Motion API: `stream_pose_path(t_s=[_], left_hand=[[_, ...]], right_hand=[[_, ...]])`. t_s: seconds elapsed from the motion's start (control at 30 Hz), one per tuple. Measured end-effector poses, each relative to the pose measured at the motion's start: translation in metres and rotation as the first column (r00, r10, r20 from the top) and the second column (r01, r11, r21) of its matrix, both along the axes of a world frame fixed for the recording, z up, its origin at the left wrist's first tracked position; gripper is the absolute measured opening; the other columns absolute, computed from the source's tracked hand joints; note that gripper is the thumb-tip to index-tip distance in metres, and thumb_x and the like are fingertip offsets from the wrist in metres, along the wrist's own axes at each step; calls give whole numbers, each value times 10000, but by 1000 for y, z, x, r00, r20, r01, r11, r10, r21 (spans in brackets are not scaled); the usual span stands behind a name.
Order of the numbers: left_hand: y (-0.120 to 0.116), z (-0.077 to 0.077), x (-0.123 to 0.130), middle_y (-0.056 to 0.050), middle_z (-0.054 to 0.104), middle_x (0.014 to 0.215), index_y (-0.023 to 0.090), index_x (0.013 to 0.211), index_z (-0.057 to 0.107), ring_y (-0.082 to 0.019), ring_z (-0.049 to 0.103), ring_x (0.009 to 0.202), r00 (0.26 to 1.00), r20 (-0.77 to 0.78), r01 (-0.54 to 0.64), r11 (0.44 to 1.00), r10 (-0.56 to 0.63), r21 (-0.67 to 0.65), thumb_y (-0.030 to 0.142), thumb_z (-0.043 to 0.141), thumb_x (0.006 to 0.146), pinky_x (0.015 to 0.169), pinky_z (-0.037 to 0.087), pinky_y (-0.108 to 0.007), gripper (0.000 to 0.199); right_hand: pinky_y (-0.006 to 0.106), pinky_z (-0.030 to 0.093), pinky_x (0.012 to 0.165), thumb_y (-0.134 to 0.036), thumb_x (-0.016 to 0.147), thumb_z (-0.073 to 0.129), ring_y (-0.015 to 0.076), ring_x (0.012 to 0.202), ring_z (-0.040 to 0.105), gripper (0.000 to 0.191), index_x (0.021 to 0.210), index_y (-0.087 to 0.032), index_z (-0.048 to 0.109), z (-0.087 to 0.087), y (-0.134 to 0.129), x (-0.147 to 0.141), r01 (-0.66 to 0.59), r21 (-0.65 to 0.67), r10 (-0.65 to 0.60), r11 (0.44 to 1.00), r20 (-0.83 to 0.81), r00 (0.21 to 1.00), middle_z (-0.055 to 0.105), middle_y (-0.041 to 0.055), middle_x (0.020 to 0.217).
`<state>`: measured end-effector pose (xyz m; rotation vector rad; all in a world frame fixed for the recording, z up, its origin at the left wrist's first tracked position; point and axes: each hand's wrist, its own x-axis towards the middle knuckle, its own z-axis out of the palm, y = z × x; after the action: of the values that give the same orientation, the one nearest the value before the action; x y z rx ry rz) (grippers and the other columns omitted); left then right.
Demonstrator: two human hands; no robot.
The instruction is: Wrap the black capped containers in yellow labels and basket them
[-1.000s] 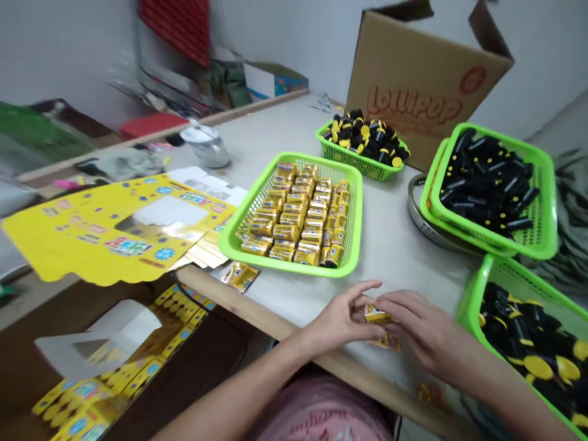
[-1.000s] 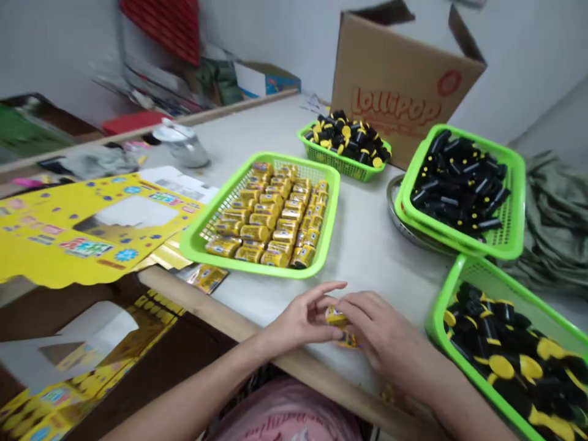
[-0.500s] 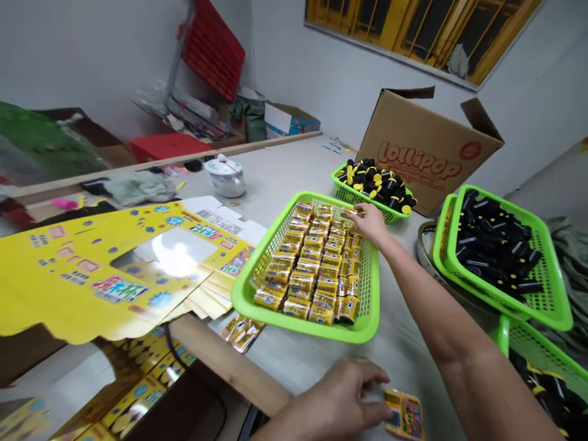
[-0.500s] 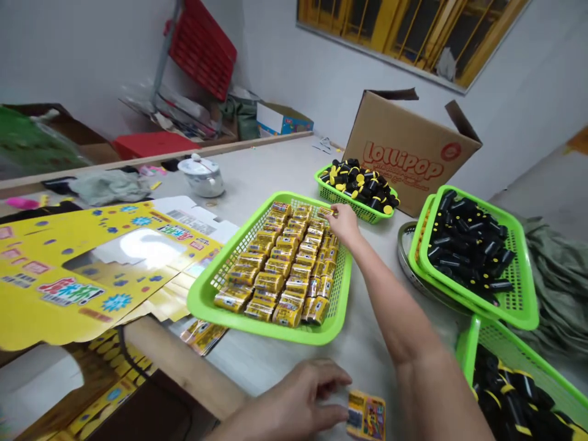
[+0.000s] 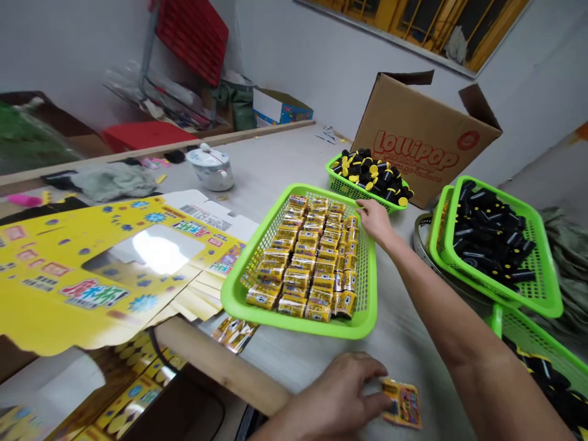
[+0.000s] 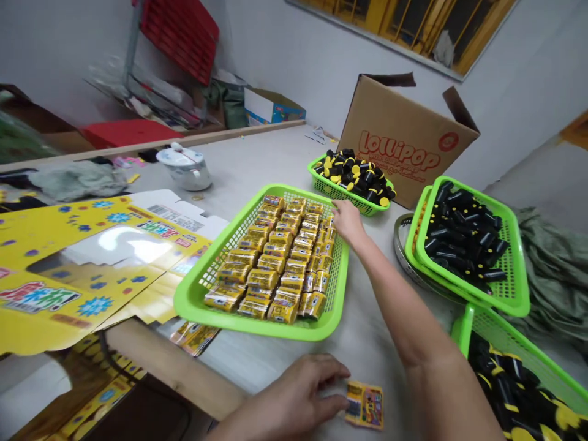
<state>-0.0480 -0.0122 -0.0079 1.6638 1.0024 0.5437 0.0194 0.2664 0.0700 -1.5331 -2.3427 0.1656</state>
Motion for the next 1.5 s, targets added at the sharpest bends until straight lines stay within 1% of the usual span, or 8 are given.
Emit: stream_pose_path(t_s=[0.13,0.37,0.6,0.73,0.9,1.07,1.27,1.5], left_hand=[[1,-1,6,-103,750,981,145,1153,740,-197,640,797,1000,-24,3,999,-2,34,345,685,815,702,468,-252,396],[-1,-11,10,-86,740,939,138,1087,756,-168,629,741,1000,18,-25,1000,25,7,333,673,805,661,473,-229,353],[2,-9,9,-70,747,928,151,1064,753,-162,632,732,1000,-7,17,1000,-17,8,324,657,814,657,478,-225,318],[2,-8,8,-72,750,928,147,1061,752,-164,640,734,999,-13,34,999,-33,10,316,648,824,657,475,-224,309],[2,-4,7,-72,747,936,143,1073,751,-162,633,735,999,-24,48,999,-47,14,301,653,830,656,460,-220,306],[2,-1,7,-92,744,930,125,1084,755,-167,629,743,998,-29,49,999,-49,2,318,661,833,649,452,-216,331],[1,-5,7,-76,751,933,150,1069,761,-166,625,738,999,-27,46,999,-46,-4,332,674,820,641,449,-216,320],[3,-5,6,-62,748,940,172,1082,753,-166,632,751,998,-20,56,998,-57,-15,331,662,828,660,454,-220,313]], right_hand=[[358,462,1038,-164,950,453,262,1180,647,367,1225,-173,696,5,-12,11,20,-35,-19,999,40,999,713,106,1244],[274,511,939,-104,882,483,213,1081,682,507,1355,-232,610,-10,-7,-14,-9,-68,16,998,94,995,733,47,1218],[349,441,981,-221,983,418,266,1186,549,402,1304,-272,654,-9,-11,-16,-73,-5,72,997,200,977,663,108,1219],[338,412,941,-158,945,460,253,1151,518,425,1282,-309,669,-6,-12,-24,-187,-9,181,982,299,937,622,98,1194],[378,393,927,-130,915,470,285,1147,502,419,1251,-243,693,-5,-15,-26,-231,-3,216,973,371,903,611,136,1177],[371,415,934,-176,938,458,274,1134,537,394,1244,-260,693,-5,-16,-24,-205,12,187,979,355,916,643,117,1194],[358,473,930,-168,958,370,266,1124,610,449,1337,-218,607,-10,-10,-21,-63,49,48,997,253,966,697,105,1226],[368,475,936,-101,902,413,270,1133,594,525,1391,-230,556,-17,-11,-21,-72,37,61,997,240,969,692,93,1231]])
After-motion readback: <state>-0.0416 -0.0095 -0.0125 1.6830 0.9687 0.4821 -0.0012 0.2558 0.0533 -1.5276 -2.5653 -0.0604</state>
